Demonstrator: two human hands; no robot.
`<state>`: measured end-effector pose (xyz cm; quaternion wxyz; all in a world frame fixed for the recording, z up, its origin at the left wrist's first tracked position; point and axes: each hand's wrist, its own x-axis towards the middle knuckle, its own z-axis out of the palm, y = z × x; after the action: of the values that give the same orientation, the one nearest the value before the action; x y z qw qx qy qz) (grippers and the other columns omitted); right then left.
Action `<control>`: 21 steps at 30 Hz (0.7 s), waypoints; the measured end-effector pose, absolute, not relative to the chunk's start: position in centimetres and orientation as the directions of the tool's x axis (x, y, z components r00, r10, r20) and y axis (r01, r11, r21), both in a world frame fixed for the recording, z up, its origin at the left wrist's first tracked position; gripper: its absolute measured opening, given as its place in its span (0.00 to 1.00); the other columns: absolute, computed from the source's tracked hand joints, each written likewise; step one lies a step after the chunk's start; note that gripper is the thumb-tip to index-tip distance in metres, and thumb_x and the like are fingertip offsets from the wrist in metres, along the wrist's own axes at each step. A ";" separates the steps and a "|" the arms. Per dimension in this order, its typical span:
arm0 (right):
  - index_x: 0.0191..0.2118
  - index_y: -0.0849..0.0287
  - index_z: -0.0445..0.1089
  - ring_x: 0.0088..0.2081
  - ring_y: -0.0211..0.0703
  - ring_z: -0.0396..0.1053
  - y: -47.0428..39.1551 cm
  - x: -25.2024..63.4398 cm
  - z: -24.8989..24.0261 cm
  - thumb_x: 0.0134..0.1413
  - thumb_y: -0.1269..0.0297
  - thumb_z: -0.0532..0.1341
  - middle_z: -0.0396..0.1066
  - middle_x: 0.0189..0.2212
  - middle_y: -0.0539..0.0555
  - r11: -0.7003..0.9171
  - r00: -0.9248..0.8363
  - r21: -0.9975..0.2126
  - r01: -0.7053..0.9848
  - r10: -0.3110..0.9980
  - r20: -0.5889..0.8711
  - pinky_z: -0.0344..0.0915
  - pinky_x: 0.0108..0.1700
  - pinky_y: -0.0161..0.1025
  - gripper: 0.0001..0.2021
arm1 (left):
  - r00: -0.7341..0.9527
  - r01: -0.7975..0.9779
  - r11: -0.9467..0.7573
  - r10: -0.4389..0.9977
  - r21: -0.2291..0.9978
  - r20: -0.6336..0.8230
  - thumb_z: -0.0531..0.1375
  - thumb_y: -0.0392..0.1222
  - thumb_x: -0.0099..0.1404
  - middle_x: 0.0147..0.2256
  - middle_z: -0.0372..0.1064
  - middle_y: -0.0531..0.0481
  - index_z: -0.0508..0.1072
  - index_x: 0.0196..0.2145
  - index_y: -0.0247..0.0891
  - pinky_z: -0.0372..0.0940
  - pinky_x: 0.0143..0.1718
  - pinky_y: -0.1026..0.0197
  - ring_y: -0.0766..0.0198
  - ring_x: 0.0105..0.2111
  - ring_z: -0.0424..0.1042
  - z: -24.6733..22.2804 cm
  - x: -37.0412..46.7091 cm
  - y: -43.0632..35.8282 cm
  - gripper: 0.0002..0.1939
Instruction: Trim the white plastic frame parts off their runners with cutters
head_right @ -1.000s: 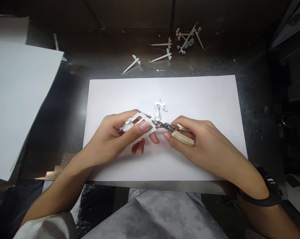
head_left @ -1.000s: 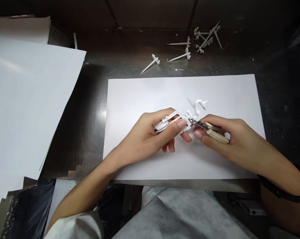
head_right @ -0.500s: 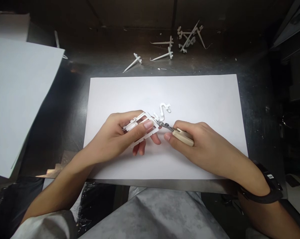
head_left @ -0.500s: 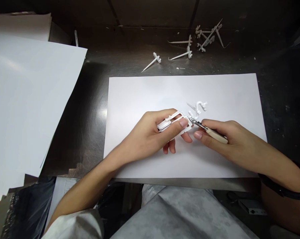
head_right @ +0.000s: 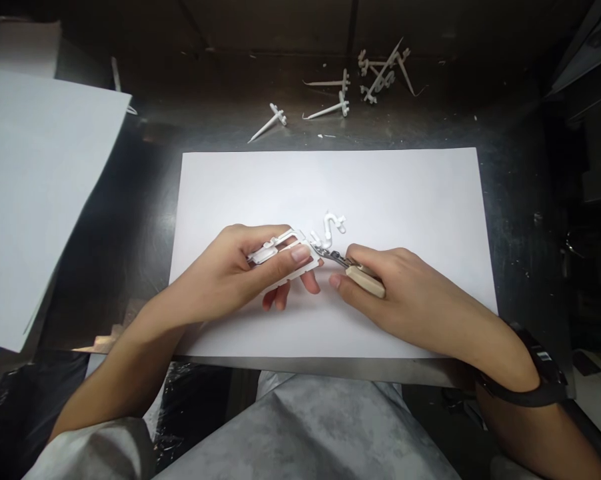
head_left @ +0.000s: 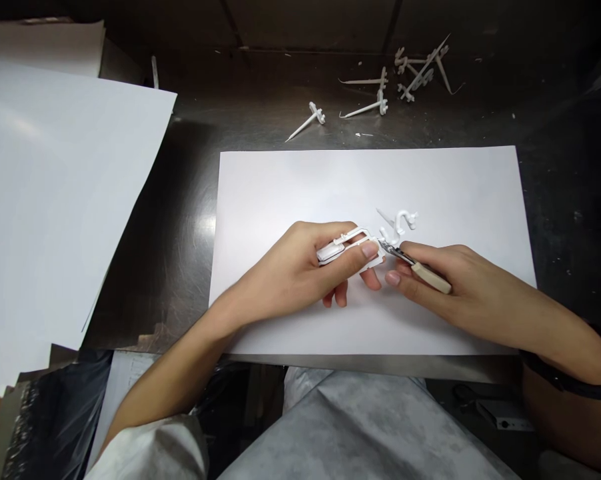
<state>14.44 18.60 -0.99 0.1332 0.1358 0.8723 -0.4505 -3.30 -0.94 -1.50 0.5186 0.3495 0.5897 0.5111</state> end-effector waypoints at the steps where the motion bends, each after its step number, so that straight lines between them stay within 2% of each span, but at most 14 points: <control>1: 0.36 0.52 0.72 0.29 0.50 0.71 18.6 14.4 -0.9 0.79 0.47 0.64 0.75 0.30 0.49 0.558 -0.926 -0.749 0.358 0.112 -0.360 0.64 0.33 0.42 0.19 | -0.217 -0.112 0.230 0.944 0.967 -0.250 0.63 0.44 0.81 0.39 0.81 0.50 0.80 0.41 0.36 0.72 0.25 0.70 0.69 0.26 0.75 -1.4 -3.3 -0.9 0.11; 6: 0.38 0.54 0.72 0.29 0.46 0.67 18.7 14.3 -1.2 0.82 0.48 0.59 0.72 0.29 0.48 0.597 -0.917 -0.718 0.359 0.079 -0.392 0.60 0.33 0.40 0.19 | -0.211 -0.111 0.248 0.940 0.962 -0.267 0.63 0.42 0.81 0.39 0.81 0.51 0.79 0.41 0.36 0.72 0.25 0.70 0.70 0.26 0.74 -1.4 -3.4 -0.9 0.10; 9: 0.40 0.55 0.73 0.26 0.43 0.60 18.6 14.3 -1.8 0.84 0.49 0.56 0.64 0.25 0.46 0.621 -0.921 -0.703 0.346 0.084 -0.379 0.56 0.32 0.41 0.19 | -0.214 -0.108 0.254 0.938 0.961 -0.272 0.62 0.42 0.81 0.39 0.81 0.52 0.79 0.41 0.35 0.71 0.25 0.71 0.71 0.26 0.74 -1.5 -3.3 -0.8 0.10; 12: 0.38 0.55 0.73 0.24 0.41 0.53 18.3 14.3 -2.2 0.84 0.50 0.55 0.56 0.23 0.44 0.628 -0.926 -0.695 0.351 0.125 -0.355 0.51 0.29 0.42 0.21 | -0.232 -0.101 0.247 0.936 0.964 -0.264 0.62 0.43 0.82 0.39 0.81 0.52 0.79 0.41 0.36 0.70 0.25 0.71 0.71 0.25 0.73 -1.6 -3.4 -0.8 0.11; 16: 0.33 0.56 0.69 0.23 0.40 0.51 18.1 14.4 -2.4 0.82 0.50 0.56 0.53 0.22 0.44 0.644 -0.932 -0.678 0.356 0.191 -0.308 0.49 0.28 0.43 0.23 | -0.237 -0.128 0.257 0.930 0.958 -0.281 0.62 0.47 0.82 0.40 0.81 0.51 0.79 0.42 0.36 0.69 0.24 0.70 0.70 0.25 0.72 -1.7 -3.5 -0.8 0.13; 19: 0.31 0.55 0.63 0.24 0.40 0.51 18.2 14.4 -2.4 0.82 0.47 0.56 0.53 0.22 0.44 0.608 -0.921 -0.692 0.390 0.249 -0.301 0.49 0.28 0.42 0.25 | -0.258 -0.243 0.230 0.921 0.942 -0.291 0.60 0.54 0.82 0.41 0.82 0.46 0.80 0.45 0.35 0.69 0.26 0.68 0.67 0.27 0.73 -1.9 -3.5 -0.7 0.18; 21: 0.30 0.55 0.58 0.25 0.41 0.52 18.3 14.4 -2.4 0.81 0.45 0.58 0.53 0.23 0.44 0.559 -0.903 -0.712 0.424 0.321 -0.285 0.50 0.28 0.41 0.26 | -0.283 -0.417 0.147 0.917 0.897 -0.282 0.54 0.61 0.84 0.45 0.82 0.41 0.79 0.54 0.36 0.74 0.32 0.64 0.63 0.31 0.77 -1.9 -3.6 -0.6 0.26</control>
<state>14.44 18.32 -2.39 0.0613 0.2114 0.8808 -0.4191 -3.65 -0.55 -1.89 0.5486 0.2394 0.5219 0.6077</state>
